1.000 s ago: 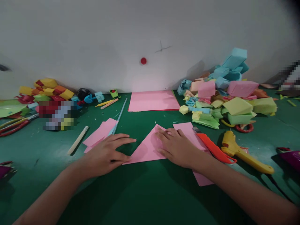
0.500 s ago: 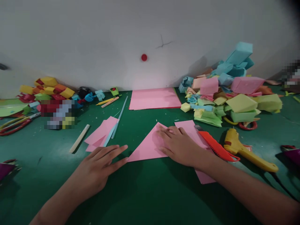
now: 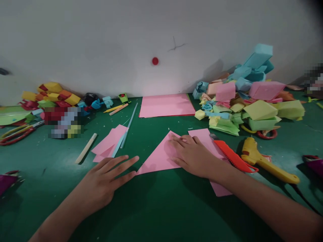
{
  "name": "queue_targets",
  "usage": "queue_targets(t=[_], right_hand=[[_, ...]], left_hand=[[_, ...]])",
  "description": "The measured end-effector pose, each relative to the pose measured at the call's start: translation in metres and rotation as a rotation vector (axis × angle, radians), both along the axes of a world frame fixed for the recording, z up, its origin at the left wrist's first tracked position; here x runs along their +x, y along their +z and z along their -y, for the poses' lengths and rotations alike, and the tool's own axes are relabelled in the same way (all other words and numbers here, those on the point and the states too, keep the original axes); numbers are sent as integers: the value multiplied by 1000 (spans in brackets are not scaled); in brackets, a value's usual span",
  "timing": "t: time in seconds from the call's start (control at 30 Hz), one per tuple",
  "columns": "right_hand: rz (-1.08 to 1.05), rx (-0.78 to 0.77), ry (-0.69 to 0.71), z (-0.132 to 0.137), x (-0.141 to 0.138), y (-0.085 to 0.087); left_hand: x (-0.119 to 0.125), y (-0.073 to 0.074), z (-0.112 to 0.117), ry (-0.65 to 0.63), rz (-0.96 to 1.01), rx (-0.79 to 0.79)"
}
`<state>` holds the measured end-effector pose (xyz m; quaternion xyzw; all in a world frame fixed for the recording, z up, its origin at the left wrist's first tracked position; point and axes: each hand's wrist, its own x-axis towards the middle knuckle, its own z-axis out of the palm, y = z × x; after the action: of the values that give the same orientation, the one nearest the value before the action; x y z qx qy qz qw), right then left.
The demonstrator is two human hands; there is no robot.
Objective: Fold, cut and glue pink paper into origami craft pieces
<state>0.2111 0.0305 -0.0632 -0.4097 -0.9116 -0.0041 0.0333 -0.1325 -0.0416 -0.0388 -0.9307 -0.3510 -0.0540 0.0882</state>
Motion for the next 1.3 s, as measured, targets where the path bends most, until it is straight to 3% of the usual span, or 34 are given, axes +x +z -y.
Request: queue_targets(t=[0.13,0.3,0.47,0.67,0.9,1.1,1.3], right_hand=[[1,2,1,1,0,1],[33,6,-6,1,0,3],[31,13,-8,1,-1,3],[21,3,-18,2,-1,5],[17,-3,-16,1,-1,5],[18,5,-9,1,0,3],[20,21,-9,0,0,2]], left_hand=[[3,6,-10,-80,92,-24],[12,23,-43,-229,165,-140],[33,30,-62,-225,238,-174],[47,15,-58,-321,74,-266],[24,2,-42,-246,12,-259],[4,-6,-26,-146,109,-299],[-2,-3,-28,-96,310,-318]])
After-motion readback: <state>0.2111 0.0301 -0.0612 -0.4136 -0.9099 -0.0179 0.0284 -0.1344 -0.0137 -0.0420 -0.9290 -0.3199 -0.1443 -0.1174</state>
